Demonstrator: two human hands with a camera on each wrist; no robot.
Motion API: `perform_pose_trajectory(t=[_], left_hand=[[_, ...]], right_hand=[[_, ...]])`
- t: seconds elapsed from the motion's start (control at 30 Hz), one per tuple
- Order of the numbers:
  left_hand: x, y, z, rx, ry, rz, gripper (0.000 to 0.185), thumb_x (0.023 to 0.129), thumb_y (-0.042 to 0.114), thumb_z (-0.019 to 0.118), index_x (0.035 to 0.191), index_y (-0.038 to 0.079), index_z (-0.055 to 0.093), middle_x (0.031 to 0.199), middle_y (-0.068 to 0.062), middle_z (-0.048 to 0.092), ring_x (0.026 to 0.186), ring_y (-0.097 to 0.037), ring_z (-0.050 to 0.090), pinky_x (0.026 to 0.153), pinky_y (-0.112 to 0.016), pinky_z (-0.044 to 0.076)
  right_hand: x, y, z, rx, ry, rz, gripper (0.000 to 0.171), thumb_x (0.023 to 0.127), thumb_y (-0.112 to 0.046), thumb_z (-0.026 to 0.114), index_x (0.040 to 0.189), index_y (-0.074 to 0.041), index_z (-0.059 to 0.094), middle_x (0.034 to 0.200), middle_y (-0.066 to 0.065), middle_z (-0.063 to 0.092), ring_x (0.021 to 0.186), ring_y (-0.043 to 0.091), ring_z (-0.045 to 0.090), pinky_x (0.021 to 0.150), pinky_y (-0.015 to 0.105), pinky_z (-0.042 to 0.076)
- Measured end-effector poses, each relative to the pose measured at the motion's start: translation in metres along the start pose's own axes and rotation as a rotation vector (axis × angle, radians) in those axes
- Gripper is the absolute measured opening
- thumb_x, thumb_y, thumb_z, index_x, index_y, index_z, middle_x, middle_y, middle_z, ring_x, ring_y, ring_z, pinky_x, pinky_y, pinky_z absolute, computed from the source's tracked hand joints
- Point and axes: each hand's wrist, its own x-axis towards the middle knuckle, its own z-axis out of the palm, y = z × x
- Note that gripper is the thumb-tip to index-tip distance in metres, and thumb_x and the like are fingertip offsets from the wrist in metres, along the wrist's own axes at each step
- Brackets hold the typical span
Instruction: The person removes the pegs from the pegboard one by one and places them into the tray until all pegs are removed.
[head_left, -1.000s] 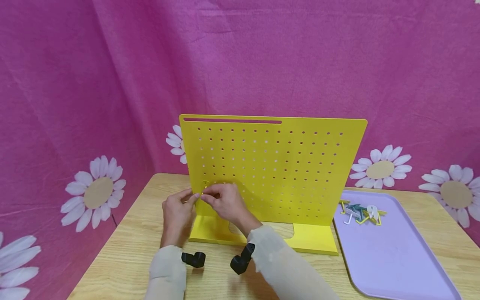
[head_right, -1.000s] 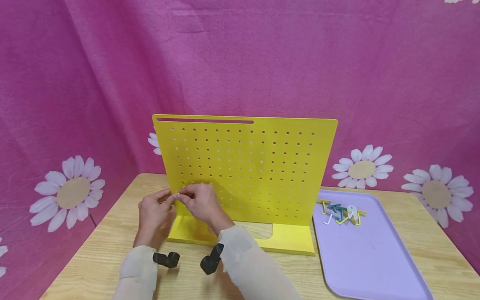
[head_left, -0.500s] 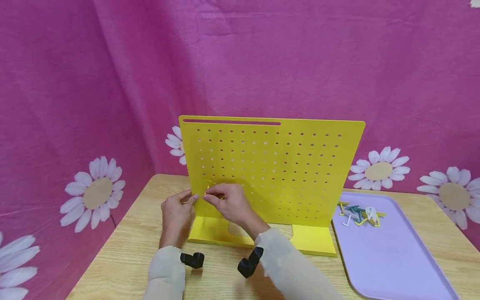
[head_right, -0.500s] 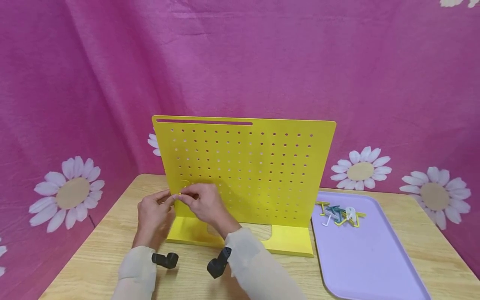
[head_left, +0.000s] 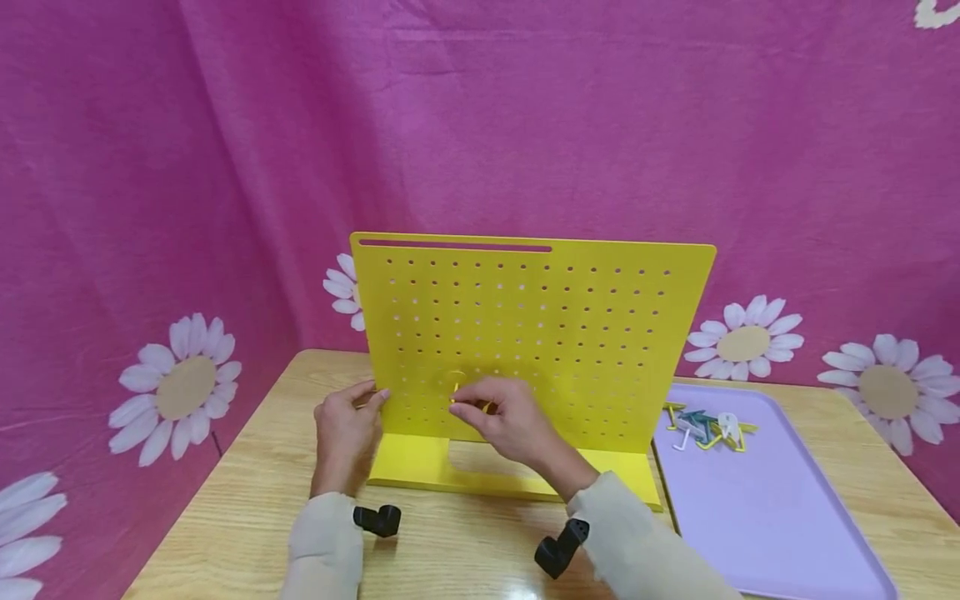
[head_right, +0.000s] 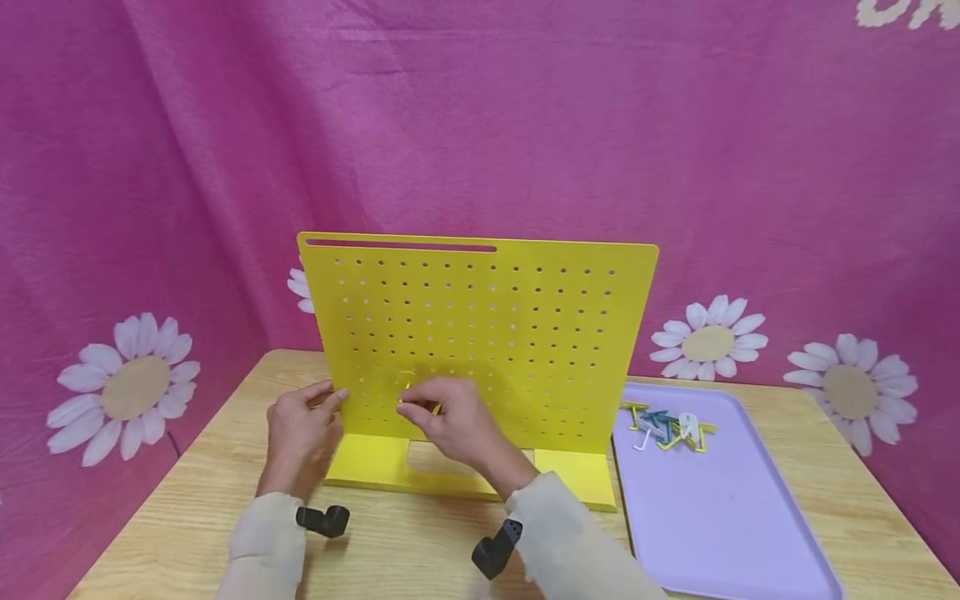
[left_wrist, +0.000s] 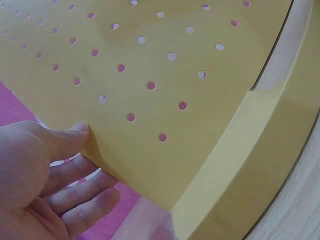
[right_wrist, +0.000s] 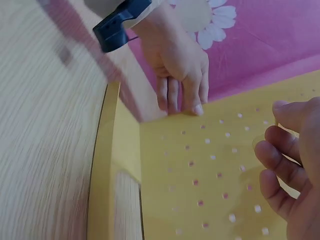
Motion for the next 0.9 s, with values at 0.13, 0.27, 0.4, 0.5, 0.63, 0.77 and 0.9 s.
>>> perform_pose_trajectory(t=[0.13, 0.27, 0.4, 0.5, 0.63, 0.77, 0.9], left_hand=[[0.002, -0.001, -0.001, 0.011, 0.002, 0.002, 0.036, 0.097, 0.025, 0.069, 0.13, 0.008, 0.068, 0.117, -0.014, 0.07, 0.108, -0.032, 0.064, 0.099, -0.047, 0.049], [0.003, -0.003, 0.0, 0.01, -0.01, -0.014, 0.039, 0.098, 0.025, 0.068, 0.133, 0.008, 0.066, 0.122, -0.014, 0.067, 0.112, -0.033, 0.062, 0.099, -0.048, 0.048], [0.004, -0.005, -0.001, 0.016, -0.012, -0.006, 0.039, 0.098, 0.025, 0.068, 0.133, 0.007, 0.066, 0.123, -0.016, 0.067, 0.113, -0.034, 0.061, 0.099, -0.048, 0.048], [0.004, -0.006, -0.002, 0.018, -0.008, 0.009, 0.038, 0.097, 0.024, 0.069, 0.131, 0.007, 0.067, 0.12, -0.015, 0.069, 0.114, -0.033, 0.061, 0.101, -0.049, 0.046], [0.005, -0.007, -0.004, 0.021, -0.008, -0.005, 0.039, 0.097, 0.026, 0.069, 0.131, 0.008, 0.067, 0.122, -0.016, 0.068, 0.115, -0.033, 0.059, 0.103, -0.05, 0.045], [0.005, -0.01, -0.008, 0.031, -0.004, -0.022, 0.04, 0.098, 0.027, 0.068, 0.133, 0.008, 0.065, 0.126, -0.017, 0.065, 0.116, -0.035, 0.057, 0.101, -0.05, 0.047], [0.004, -0.012, -0.011, 0.026, -0.001, -0.026, 0.04, 0.098, 0.026, 0.068, 0.134, 0.008, 0.065, 0.125, -0.017, 0.066, 0.115, -0.035, 0.059, 0.099, -0.049, 0.048]], right_hand=[[-0.017, 0.004, -0.016, -0.03, 0.025, -0.02, 0.006, 0.092, -0.008, 0.073, 0.095, -0.008, 0.079, 0.086, -0.004, 0.071, 0.069, 0.01, 0.059, 0.058, 0.03, 0.054], [-0.035, 0.009, -0.032, -0.065, 0.072, -0.055, 0.007, 0.09, -0.004, 0.074, 0.093, -0.009, 0.078, 0.084, -0.005, 0.07, 0.068, 0.009, 0.06, 0.058, 0.03, 0.055], [-0.053, 0.014, -0.047, -0.092, 0.134, -0.073, 0.011, 0.087, 0.0, 0.075, 0.093, -0.009, 0.078, 0.085, -0.004, 0.071, 0.068, 0.009, 0.061, 0.057, 0.031, 0.056], [-0.066, 0.016, -0.058, -0.123, 0.181, -0.083, 0.015, 0.086, 0.003, 0.076, 0.094, -0.01, 0.078, 0.086, -0.004, 0.072, 0.068, 0.009, 0.062, 0.058, 0.03, 0.056], [-0.081, 0.018, -0.073, -0.17, 0.231, -0.099, 0.02, 0.084, 0.006, 0.076, 0.094, -0.011, 0.078, 0.086, -0.003, 0.072, 0.069, 0.009, 0.062, 0.059, 0.026, 0.054], [-0.094, 0.023, -0.091, -0.231, 0.268, -0.072, 0.02, 0.082, 0.007, 0.077, 0.092, -0.011, 0.078, 0.085, -0.005, 0.072, 0.069, 0.009, 0.063, 0.06, 0.022, 0.053], [-0.104, 0.028, -0.107, -0.298, 0.313, -0.04, 0.02, 0.079, 0.009, 0.079, 0.089, -0.008, 0.078, 0.083, -0.006, 0.072, 0.067, 0.007, 0.063, 0.06, 0.018, 0.051]])
